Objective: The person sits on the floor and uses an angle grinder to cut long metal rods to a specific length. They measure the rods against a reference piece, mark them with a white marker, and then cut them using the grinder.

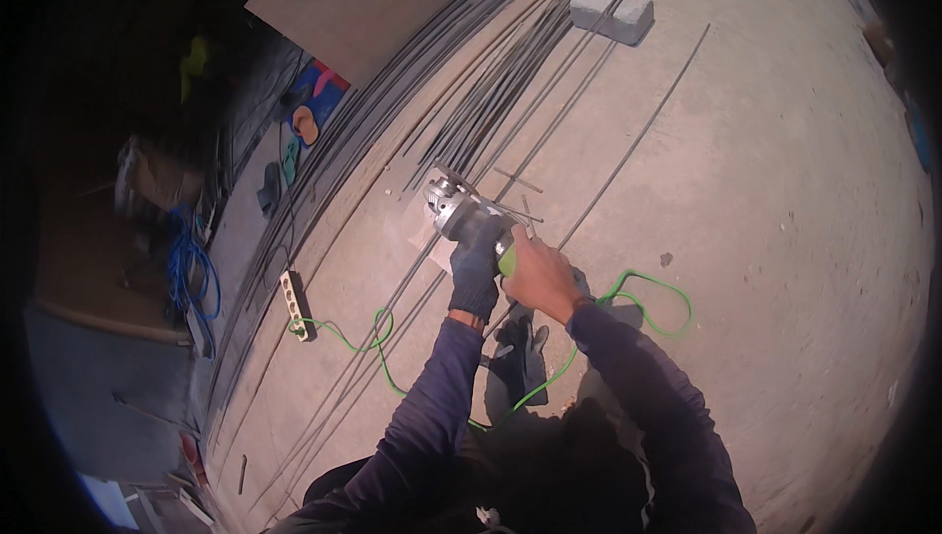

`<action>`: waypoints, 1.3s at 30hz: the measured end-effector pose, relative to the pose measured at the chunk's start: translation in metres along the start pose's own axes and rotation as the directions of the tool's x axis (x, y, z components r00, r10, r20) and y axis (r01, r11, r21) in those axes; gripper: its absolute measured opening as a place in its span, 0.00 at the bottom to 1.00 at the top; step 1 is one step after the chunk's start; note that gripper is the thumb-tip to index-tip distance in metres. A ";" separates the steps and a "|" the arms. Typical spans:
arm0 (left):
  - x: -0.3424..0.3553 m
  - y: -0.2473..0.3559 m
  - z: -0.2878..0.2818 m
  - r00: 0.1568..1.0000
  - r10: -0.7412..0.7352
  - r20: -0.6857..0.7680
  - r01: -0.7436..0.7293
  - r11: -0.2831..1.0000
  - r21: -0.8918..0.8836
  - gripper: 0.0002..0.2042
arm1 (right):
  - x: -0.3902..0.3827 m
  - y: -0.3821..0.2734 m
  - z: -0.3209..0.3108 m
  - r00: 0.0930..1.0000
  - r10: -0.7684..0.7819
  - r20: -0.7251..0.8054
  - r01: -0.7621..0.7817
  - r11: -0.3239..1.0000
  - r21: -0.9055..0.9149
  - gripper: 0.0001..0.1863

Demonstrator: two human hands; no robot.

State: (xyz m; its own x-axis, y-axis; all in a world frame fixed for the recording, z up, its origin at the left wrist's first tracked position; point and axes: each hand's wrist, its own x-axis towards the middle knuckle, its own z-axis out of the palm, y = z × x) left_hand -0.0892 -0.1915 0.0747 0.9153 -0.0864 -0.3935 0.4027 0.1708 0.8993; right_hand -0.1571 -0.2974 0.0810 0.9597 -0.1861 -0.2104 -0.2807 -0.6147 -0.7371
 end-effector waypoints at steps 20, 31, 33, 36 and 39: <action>0.095 -0.015 -0.186 0.935 0.297 0.192 -0.279 0.284 0.917 0.24 | 0.045 0.024 0.001 0.993 -0.049 -0.108 0.045 0.998 -0.039 0.36; 0.113 -0.011 -0.203 0.975 0.167 0.144 -0.208 0.482 0.851 0.22 | 0.051 0.021 0.005 0.992 -0.039 -0.121 0.031 0.997 -0.068 0.33; 0.116 -0.012 -0.206 0.978 0.159 0.133 -0.194 0.475 0.858 0.24 | 0.051 0.019 0.003 0.990 -0.040 -0.132 0.030 0.997 -0.078 0.31; 0.115 -0.013 -0.204 0.983 0.145 0.114 -0.172 0.499 0.849 0.24 | 0.053 0.018 -0.001 0.994 -0.029 -0.107 0.018 0.995 -0.100 0.33; 0.113 -0.013 -0.202 0.984 0.144 0.102 -0.162 0.514 0.842 0.23 | 0.055 0.019 -0.001 0.995 -0.031 -0.096 0.020 0.992 -0.122 0.34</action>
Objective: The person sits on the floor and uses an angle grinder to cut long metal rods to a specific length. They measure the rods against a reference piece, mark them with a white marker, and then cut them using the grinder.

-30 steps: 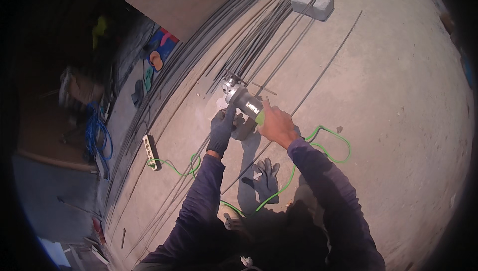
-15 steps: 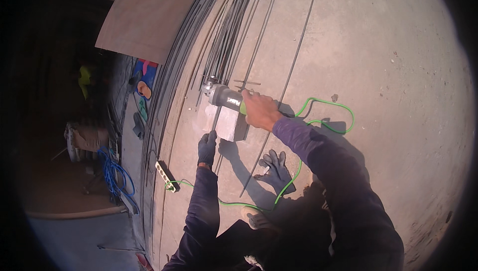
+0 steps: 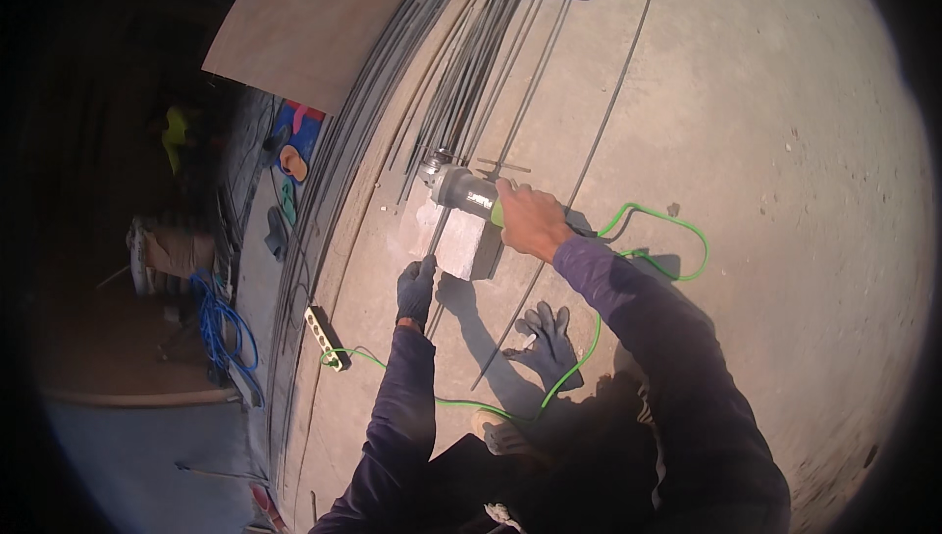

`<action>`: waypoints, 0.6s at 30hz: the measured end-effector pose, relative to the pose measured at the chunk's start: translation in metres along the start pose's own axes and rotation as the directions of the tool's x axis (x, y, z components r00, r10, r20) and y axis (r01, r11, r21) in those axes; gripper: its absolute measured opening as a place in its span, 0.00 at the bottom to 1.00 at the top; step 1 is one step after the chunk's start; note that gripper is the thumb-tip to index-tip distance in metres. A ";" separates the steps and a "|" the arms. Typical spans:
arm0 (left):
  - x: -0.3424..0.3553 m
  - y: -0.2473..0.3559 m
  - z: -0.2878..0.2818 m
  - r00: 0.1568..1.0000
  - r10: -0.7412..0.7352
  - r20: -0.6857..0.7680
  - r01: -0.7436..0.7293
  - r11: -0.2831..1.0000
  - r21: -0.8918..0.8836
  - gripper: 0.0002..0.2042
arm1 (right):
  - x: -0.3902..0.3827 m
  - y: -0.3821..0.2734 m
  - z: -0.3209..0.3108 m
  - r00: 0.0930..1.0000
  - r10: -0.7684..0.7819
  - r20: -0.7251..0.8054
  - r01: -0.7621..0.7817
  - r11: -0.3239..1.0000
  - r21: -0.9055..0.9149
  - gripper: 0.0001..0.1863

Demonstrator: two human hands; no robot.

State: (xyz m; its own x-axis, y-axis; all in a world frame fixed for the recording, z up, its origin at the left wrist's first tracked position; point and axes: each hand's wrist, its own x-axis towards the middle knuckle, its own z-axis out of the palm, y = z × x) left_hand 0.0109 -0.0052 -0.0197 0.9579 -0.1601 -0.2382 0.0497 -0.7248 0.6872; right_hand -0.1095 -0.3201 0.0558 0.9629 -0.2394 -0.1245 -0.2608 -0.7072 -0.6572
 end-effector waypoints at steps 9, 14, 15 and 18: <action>-0.005 0.004 0.001 1.000 0.015 -0.021 -0.014 1.000 0.014 0.24 | 0.002 0.002 0.005 0.999 0.026 0.024 -0.027 0.999 0.030 0.36; -0.008 0.010 0.003 0.999 0.033 -0.039 -0.032 0.999 0.023 0.25 | 0.002 0.002 0.003 1.000 0.027 0.016 -0.027 0.999 0.027 0.36; -0.007 0.008 0.002 0.999 0.030 -0.040 -0.028 0.999 0.032 0.25 | 0.002 0.001 0.003 0.999 0.028 0.018 -0.029 0.999 0.020 0.36; -0.006 0.006 0.001 0.999 0.018 -0.038 -0.016 0.999 0.047 0.25 | -0.001 -0.003 0.000 0.999 0.036 0.023 -0.037 0.999 0.017 0.38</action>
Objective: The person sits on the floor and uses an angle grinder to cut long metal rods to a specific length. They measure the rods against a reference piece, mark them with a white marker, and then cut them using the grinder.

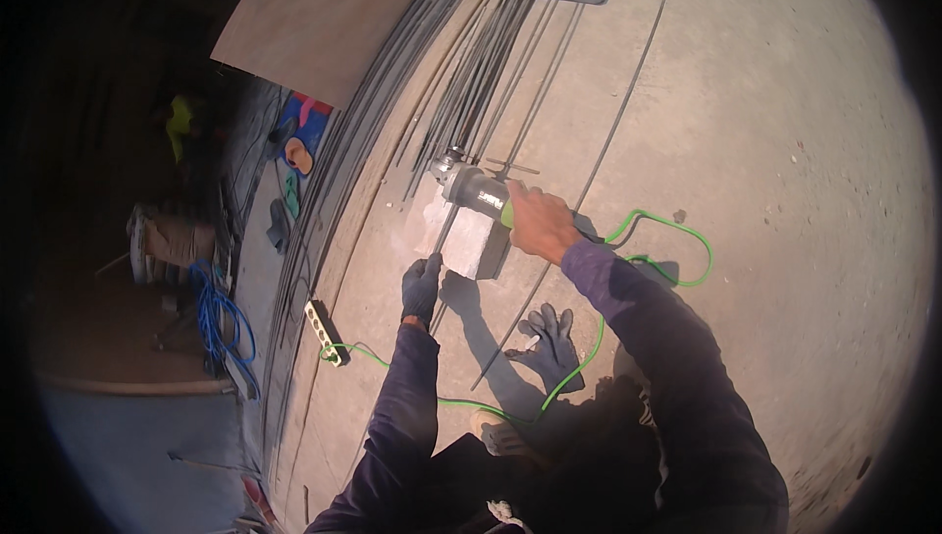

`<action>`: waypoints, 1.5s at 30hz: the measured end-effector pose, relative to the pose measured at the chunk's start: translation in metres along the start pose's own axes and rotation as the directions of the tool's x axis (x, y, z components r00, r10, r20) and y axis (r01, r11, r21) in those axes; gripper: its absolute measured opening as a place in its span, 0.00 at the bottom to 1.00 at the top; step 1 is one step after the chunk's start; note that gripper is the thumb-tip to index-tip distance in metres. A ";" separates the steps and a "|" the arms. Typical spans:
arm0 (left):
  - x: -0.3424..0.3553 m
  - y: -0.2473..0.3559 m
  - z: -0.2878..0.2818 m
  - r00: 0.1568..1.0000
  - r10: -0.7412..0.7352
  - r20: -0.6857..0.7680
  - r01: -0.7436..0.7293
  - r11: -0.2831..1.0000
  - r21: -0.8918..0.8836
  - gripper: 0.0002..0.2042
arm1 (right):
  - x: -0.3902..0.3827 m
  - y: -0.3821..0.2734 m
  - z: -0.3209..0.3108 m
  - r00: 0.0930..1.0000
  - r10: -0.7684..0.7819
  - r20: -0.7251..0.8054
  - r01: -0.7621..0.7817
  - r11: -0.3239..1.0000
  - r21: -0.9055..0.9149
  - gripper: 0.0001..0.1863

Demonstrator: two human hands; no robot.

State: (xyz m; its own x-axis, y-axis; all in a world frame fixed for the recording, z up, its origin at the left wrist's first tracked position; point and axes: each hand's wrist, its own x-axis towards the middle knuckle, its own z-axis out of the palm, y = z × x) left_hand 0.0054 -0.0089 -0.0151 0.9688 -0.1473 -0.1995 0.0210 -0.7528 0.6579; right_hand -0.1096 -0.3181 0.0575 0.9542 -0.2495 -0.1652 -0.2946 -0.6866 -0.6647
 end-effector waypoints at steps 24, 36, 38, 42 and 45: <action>0.000 0.003 -0.002 1.000 0.005 0.006 -0.005 0.998 0.056 0.26 | 0.005 -0.011 -0.004 1.000 0.002 -0.009 -0.002 1.000 0.000 0.30; -0.005 0.009 -0.004 1.000 -0.014 -0.009 0.014 0.999 0.032 0.25 | 0.018 -0.018 -0.005 0.998 0.043 0.046 -0.042 0.999 -0.027 0.31; -0.007 0.014 -0.002 1.000 -0.009 -0.015 0.009 0.999 0.047 0.26 | 0.015 -0.020 -0.007 0.999 0.039 0.023 -0.038 0.999 -0.029 0.29; -0.007 0.014 -0.001 1.000 0.010 -0.025 -0.008 0.997 0.073 0.27 | 0.015 -0.022 -0.006 0.999 0.041 0.013 -0.040 0.997 -0.059 0.29; -0.003 0.008 -0.002 0.999 0.021 -0.025 -0.020 0.998 0.053 0.27 | 0.016 -0.029 -0.012 0.997 0.068 0.043 -0.064 0.995 -0.081 0.28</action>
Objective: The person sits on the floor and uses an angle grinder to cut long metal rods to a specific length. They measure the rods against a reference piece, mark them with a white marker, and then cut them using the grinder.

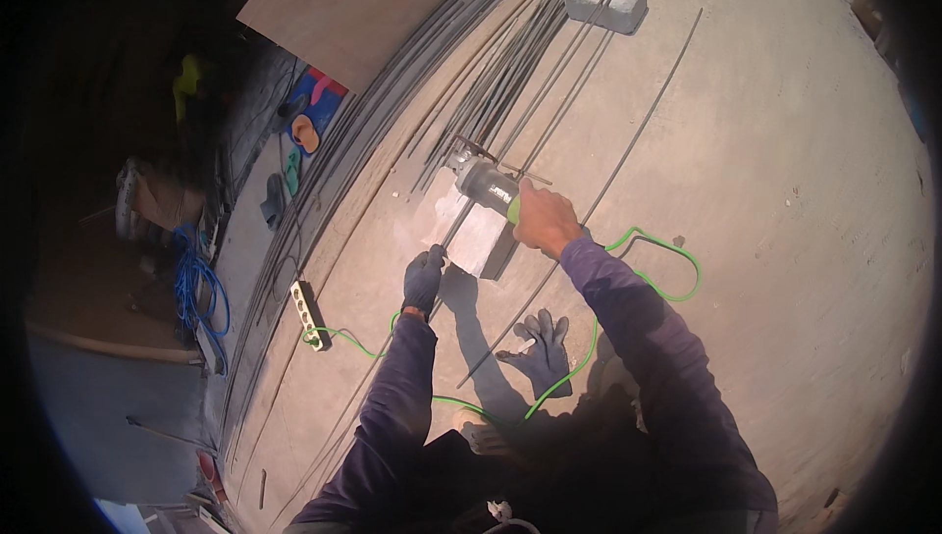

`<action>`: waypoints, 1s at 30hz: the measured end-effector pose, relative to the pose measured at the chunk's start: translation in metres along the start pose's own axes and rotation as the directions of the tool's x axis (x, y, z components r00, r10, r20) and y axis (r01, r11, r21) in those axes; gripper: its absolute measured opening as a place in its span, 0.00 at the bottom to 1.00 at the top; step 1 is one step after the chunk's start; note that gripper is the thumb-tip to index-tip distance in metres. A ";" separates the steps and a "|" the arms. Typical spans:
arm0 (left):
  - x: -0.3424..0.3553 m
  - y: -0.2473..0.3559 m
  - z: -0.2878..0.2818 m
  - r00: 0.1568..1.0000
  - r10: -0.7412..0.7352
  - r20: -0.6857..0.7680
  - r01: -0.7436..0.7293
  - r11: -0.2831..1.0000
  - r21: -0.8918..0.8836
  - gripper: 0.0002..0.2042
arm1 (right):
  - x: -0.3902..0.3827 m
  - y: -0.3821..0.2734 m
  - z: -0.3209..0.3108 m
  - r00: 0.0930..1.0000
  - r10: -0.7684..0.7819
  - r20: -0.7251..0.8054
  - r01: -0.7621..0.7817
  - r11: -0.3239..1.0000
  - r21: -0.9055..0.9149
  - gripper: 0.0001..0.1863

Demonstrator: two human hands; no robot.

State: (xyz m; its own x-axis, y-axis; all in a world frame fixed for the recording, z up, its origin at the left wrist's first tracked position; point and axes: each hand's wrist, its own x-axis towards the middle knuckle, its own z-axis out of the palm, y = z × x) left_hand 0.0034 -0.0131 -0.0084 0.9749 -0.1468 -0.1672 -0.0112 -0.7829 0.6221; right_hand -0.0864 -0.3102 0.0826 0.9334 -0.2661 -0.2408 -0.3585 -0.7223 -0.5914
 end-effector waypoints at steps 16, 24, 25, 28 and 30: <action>0.003 0.001 -0.003 0.987 -0.107 0.122 0.133 0.965 -0.228 0.21 | 0.007 -0.001 0.005 1.000 -0.008 0.010 0.007 1.000 0.016 0.30; 0.009 -0.009 -0.001 0.987 -0.107 0.122 0.139 0.944 -0.299 0.22 | 0.008 -0.001 0.007 1.000 -0.002 0.007 0.001 0.999 0.048 0.31; 0.010 -0.009 -0.002 0.985 -0.113 0.129 0.147 0.942 -0.302 0.22 | 0.008 -0.001 0.007 1.000 -0.001 0.008 0.000 0.999 0.050 0.31; 0.008 -0.005 -0.001 0.980 -0.146 0.133 0.180 0.938 -0.296 0.21 | 0.009 0.003 0.010 1.000 -0.007 -0.007 0.008 0.998 0.058 0.31; 0.007 -0.003 -0.002 0.978 -0.153 0.139 0.189 0.935 -0.300 0.21 | 0.009 0.005 0.011 1.000 -0.012 -0.010 0.012 0.998 0.060 0.32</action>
State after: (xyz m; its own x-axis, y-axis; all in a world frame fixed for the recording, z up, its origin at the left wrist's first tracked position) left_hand 0.0104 -0.0107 -0.0102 0.9248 -0.1074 -0.3650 0.2407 -0.5779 0.7798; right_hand -0.0793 -0.3088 0.0690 0.9376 -0.2643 -0.2259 -0.3474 -0.6860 -0.6393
